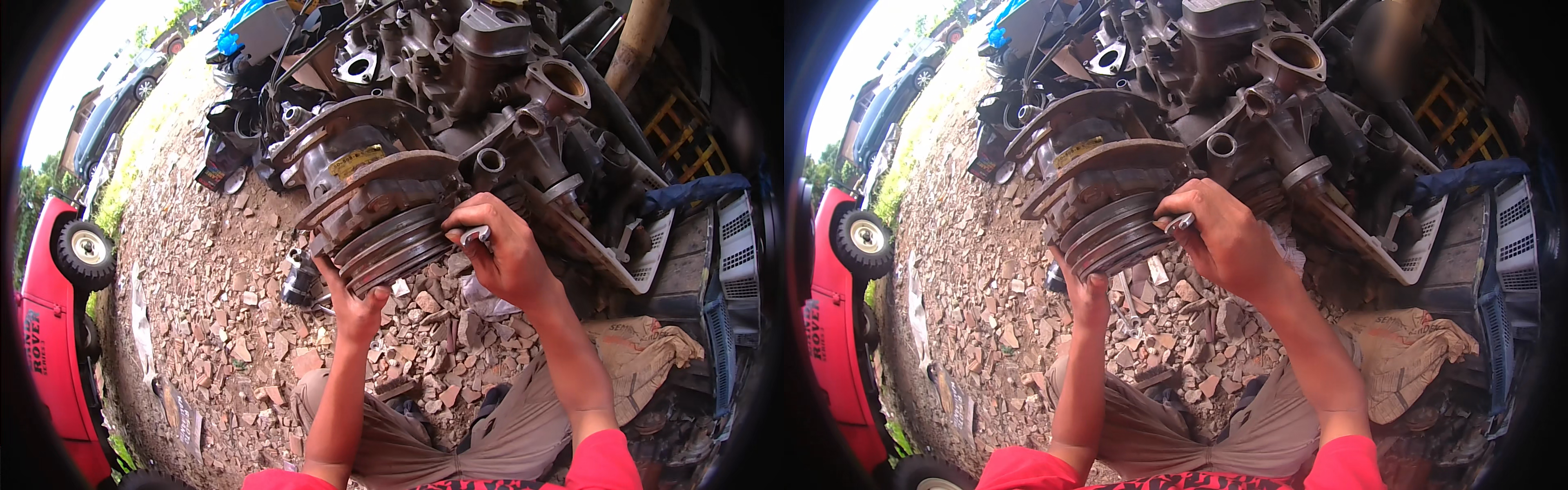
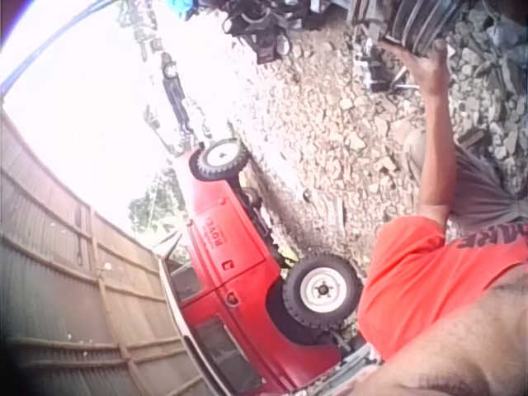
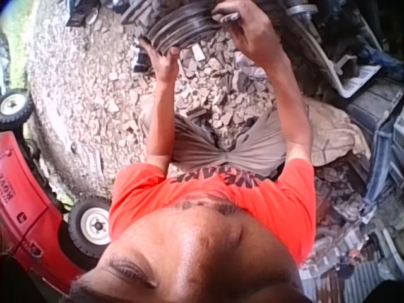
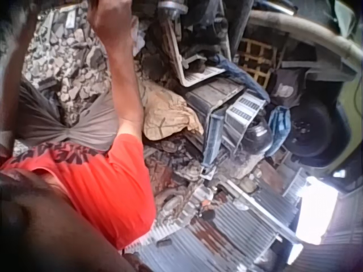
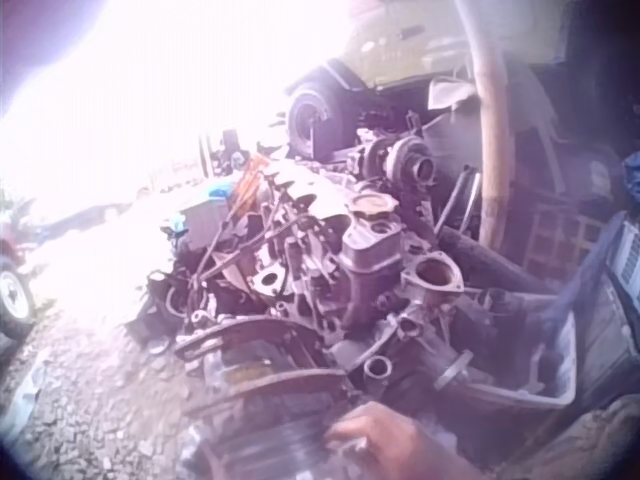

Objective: The person sits on the ground and uses a wrench to loosen and tighten bolts on a car engine block. They manipulate the engine's front pulley and alternator assembly while working on the engine.

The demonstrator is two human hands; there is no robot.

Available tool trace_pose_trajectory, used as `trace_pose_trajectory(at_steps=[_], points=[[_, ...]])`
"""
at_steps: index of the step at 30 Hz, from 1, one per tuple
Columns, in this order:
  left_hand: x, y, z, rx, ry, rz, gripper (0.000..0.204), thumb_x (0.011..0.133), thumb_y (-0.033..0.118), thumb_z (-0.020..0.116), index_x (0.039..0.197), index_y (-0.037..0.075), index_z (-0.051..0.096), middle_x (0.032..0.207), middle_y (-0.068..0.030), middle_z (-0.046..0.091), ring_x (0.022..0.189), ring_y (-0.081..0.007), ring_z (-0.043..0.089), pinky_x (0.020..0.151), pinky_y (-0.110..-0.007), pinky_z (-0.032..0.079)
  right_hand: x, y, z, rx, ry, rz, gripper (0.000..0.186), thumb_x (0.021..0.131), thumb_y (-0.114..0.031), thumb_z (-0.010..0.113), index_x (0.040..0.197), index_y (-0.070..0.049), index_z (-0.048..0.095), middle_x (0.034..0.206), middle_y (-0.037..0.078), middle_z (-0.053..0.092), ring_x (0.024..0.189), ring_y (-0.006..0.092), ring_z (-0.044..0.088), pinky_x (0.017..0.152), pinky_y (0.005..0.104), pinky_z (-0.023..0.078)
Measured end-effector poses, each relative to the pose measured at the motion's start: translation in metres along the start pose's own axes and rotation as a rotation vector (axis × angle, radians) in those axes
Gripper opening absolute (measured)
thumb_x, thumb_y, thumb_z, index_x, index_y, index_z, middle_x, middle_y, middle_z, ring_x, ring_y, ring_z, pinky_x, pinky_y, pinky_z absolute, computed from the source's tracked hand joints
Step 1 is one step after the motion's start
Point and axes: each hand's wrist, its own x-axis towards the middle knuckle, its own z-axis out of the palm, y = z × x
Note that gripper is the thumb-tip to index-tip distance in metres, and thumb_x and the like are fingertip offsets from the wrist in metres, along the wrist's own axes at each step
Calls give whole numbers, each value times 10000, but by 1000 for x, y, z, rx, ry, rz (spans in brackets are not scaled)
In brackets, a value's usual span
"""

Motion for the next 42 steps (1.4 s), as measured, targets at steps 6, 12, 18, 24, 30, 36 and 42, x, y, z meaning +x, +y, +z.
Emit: trace_pose_trajectory(at_steps=[6,12,18,24,30,36,42], points=[[5,-4,2,-53,-12,34,1402,655,643,776,1493,46,-177,1473,-173,271,1298,-276,382,1072,-408,357,3,-3,-1,-22,26,14,285,767,64,664,1009,-28,546,883,135,615,795,340,613,687,403,495],[3,-9,2,-90,3,13,1425,620,663,785,1503,80,-170,1471,-161,273,1298,-276,380,1063,-420,375,3,-6,6,-19,85,51,261,791,45,671,1009,-27,547,881,142,601,787,349,612,685,406,493],[4,-5,4,-95,-3,9,1419,630,657,784,1501,75,-173,1465,-157,282,1296,-273,383,1061,-416,375,9,-16,-5,-100,64,110,226,819,7,683,1001,-25,552,924,135,573,758,340,602,654,407,480],[3,-3,3,-29,14,16,1415,646,672,764,1489,24,-170,1448,-175,307,1293,-268,387,1064,-393,366,5,-19,3,-97,54,106,178,841,-44,688,967,-20,565,911,121,570,709,301,595,619,385,480],[2,-8,-3,26,-2,22,1389,659,665,763,1490,1,-129,1442,-174,313,1275,-261,402,1057,-373,360,5,-9,-9,100,286,343,168,962,-163,600,916,-7,560,723,38,554,570,77,497,514,235,388],[4,3,2,-30,-8,-15,1350,664,640,782,1495,10,-74,1427,-158,325,1252,-251,417,1033,-367,379,2,32,-26,602,658,582,344,1033,-303,442,907,2,539,833,110,622,619,143,565,591,292,494],[4,5,2,-30,-11,-7,1336,669,639,781,1496,15,-62,1411,-147,337,1232,-243,427,1017,-361,389,-4,47,-22,581,668,573,333,1034,-299,440,912,-5,535,827,104,624,623,143,567,598,298,492]])
